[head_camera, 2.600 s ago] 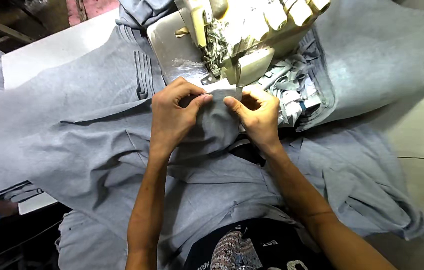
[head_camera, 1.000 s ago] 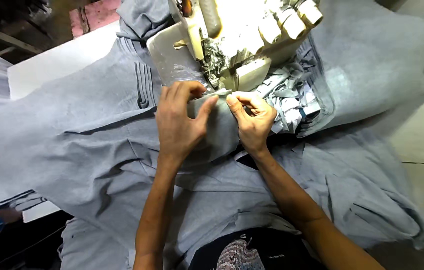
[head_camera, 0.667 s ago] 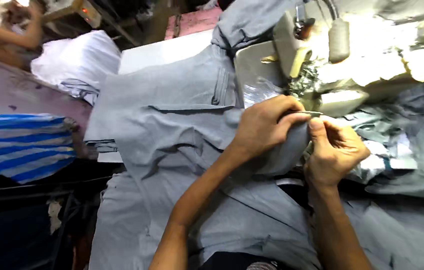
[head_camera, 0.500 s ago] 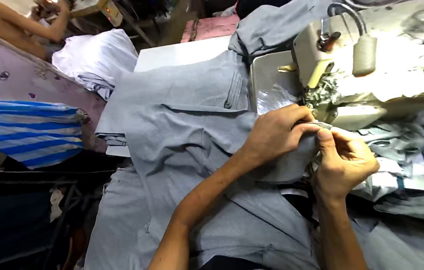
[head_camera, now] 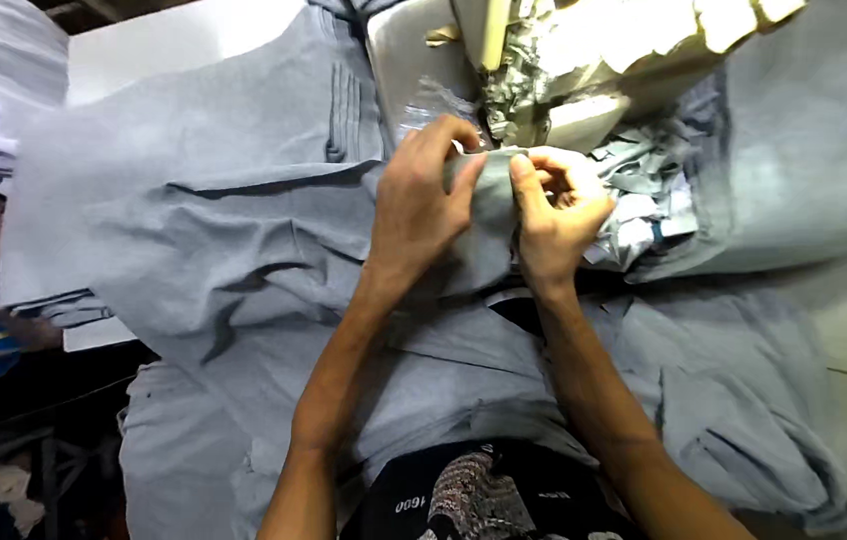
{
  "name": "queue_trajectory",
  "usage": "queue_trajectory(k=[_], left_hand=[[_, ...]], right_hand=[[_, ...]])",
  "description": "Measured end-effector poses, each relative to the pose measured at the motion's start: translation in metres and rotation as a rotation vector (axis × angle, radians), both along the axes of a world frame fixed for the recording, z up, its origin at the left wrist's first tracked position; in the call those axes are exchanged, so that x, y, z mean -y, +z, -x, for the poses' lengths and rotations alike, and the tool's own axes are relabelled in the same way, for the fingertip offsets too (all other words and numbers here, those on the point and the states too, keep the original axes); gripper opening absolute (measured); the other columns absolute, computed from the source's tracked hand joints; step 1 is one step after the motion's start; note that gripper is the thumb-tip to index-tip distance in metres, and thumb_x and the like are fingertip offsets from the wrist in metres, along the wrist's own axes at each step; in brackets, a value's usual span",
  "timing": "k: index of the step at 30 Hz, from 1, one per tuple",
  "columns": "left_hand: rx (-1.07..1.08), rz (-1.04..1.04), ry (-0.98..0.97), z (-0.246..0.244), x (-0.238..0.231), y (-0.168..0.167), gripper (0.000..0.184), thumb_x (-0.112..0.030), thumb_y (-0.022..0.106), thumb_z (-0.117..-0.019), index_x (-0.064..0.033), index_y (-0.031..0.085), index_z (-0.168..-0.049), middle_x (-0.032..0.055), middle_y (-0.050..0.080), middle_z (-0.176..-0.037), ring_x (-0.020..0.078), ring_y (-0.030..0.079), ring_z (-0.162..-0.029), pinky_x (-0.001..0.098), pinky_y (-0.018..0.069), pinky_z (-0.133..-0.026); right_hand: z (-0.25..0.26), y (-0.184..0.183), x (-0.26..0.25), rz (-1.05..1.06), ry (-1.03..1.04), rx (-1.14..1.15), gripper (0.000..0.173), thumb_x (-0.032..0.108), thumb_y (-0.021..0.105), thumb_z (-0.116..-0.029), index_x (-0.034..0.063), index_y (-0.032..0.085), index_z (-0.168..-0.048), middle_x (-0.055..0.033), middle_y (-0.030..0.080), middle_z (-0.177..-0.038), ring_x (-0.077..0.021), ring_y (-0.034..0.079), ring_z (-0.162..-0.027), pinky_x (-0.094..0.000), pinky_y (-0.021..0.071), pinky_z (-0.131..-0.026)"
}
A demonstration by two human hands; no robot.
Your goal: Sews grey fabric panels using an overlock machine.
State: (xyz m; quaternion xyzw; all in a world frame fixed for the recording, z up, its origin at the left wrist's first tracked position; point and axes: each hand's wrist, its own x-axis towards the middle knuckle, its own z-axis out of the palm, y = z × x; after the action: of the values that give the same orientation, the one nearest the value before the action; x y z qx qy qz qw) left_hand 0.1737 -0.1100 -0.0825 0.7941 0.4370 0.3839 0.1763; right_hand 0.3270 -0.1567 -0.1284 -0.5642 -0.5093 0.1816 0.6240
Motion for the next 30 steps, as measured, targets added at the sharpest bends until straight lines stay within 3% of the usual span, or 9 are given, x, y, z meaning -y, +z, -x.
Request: queue_trajectory(k=[4, 10, 12, 15, 19, 23, 27, 30], left_hand=[[-0.019, 0.013, 0.054, -0.003, -0.001, -0.001, 0.024, -0.019, 0.068, -0.0964, -0.0065, 0.066, -0.117, 0.0054, 0.069, -0.091, 0.0173, 0.066, -0.087, 0.0328, 0.055, -0.078], [-0.032, 0.044, 0.089, -0.006, -0.004, 0.001, 0.03, -0.02, 0.068, -0.095, -0.0078, 0.062, -0.122, 0.0021, 0.068, -0.088, 0.0156, 0.065, -0.084, 0.0329, 0.0543, -0.075], [-0.035, 0.045, 0.106, -0.008, -0.006, 0.001, 0.031, -0.02, 0.068, -0.0944, -0.0075, 0.061, -0.123, 0.0024, 0.067, -0.088, 0.016, 0.065, -0.083, 0.0339, 0.0543, -0.074], [-0.05, 0.048, 0.144, -0.01, -0.012, 0.002, 0.032, -0.02, 0.067, -0.0944, -0.0075, 0.061, -0.123, 0.0027, 0.067, -0.088, 0.0172, 0.065, -0.082, 0.0358, 0.0537, -0.072], [-0.055, 0.055, 0.173, -0.01, -0.018, 0.003, 0.032, -0.02, 0.066, -0.095, -0.0079, 0.06, -0.124, 0.0024, 0.067, -0.089, 0.0171, 0.065, -0.081, 0.0355, 0.0537, -0.07], [-0.061, 0.059, 0.195, -0.011, -0.022, 0.004, 0.032, -0.02, 0.065, -0.0947, -0.0081, 0.06, -0.125, 0.0027, 0.066, -0.089, 0.0173, 0.065, -0.081, 0.0353, 0.0534, -0.071], [-0.081, 0.051, 0.209, -0.013, -0.024, 0.004, 0.033, -0.019, 0.065, -0.0943, -0.0076, 0.06, -0.125, 0.0032, 0.067, -0.089, 0.0189, 0.065, -0.082, 0.0369, 0.0533, -0.072], [-0.085, 0.009, 0.192, -0.012, -0.022, 0.004, 0.031, -0.02, 0.065, -0.095, -0.0058, 0.062, -0.123, 0.0059, 0.068, -0.091, 0.0234, 0.064, -0.088, 0.0401, 0.0519, -0.078]], right_hand=[[0.0, 0.002, 0.001, 0.003, 0.033, -0.025, 0.023, 0.01, 0.064, -0.0997, 0.0012, 0.063, -0.121, 0.0008, 0.055, -0.071, -0.0037, 0.052, -0.058, -0.0169, 0.0445, -0.051], [0.004, 0.001, -0.004, 0.003, 0.014, -0.069, 0.018, 0.008, 0.061, -0.1, 0.0014, 0.063, -0.117, 0.0013, 0.047, -0.065, -0.0043, 0.039, -0.049, -0.0173, 0.0334, -0.043], [0.005, 0.0, -0.016, -0.07, 0.009, -0.108, 0.017, 0.004, 0.063, -0.0976, -0.0016, 0.064, -0.113, 0.0017, 0.051, -0.065, -0.0047, 0.041, -0.049, -0.0198, 0.0358, -0.044], [0.008, -0.001, -0.028, -0.11, -0.017, -0.14, 0.015, 0.003, 0.066, -0.0958, -0.0021, 0.063, -0.11, 0.0037, 0.048, -0.06, -0.004, 0.038, -0.046, -0.0203, 0.034, -0.043], [0.011, 0.0, -0.038, -0.132, -0.036, -0.153, 0.012, 0.004, 0.066, -0.0965, -0.0026, 0.063, -0.106, -0.0033, 0.061, -0.079, -0.0045, 0.039, -0.047, -0.0202, 0.0334, -0.041], [0.012, 0.0, -0.043, -0.124, -0.074, -0.161, 0.008, 0.004, 0.067, -0.0955, -0.0001, 0.064, -0.102, 0.0017, 0.05, -0.062, -0.0045, 0.034, -0.043, -0.0207, 0.0299, -0.039], [0.012, -0.001, -0.046, -0.119, -0.084, -0.156, 0.007, 0.005, 0.067, -0.0957, 0.0015, 0.064, -0.101, 0.0031, 0.047, -0.059, -0.0046, 0.032, -0.042, -0.0211, 0.0288, -0.039], [0.011, 0.002, -0.035, -0.053, -0.06, -0.163, 0.008, 0.01, 0.065, -0.0983, 0.0033, 0.063, -0.102, 0.0029, 0.043, -0.055, -0.0056, 0.031, -0.04, -0.0212, 0.0286, -0.038]])
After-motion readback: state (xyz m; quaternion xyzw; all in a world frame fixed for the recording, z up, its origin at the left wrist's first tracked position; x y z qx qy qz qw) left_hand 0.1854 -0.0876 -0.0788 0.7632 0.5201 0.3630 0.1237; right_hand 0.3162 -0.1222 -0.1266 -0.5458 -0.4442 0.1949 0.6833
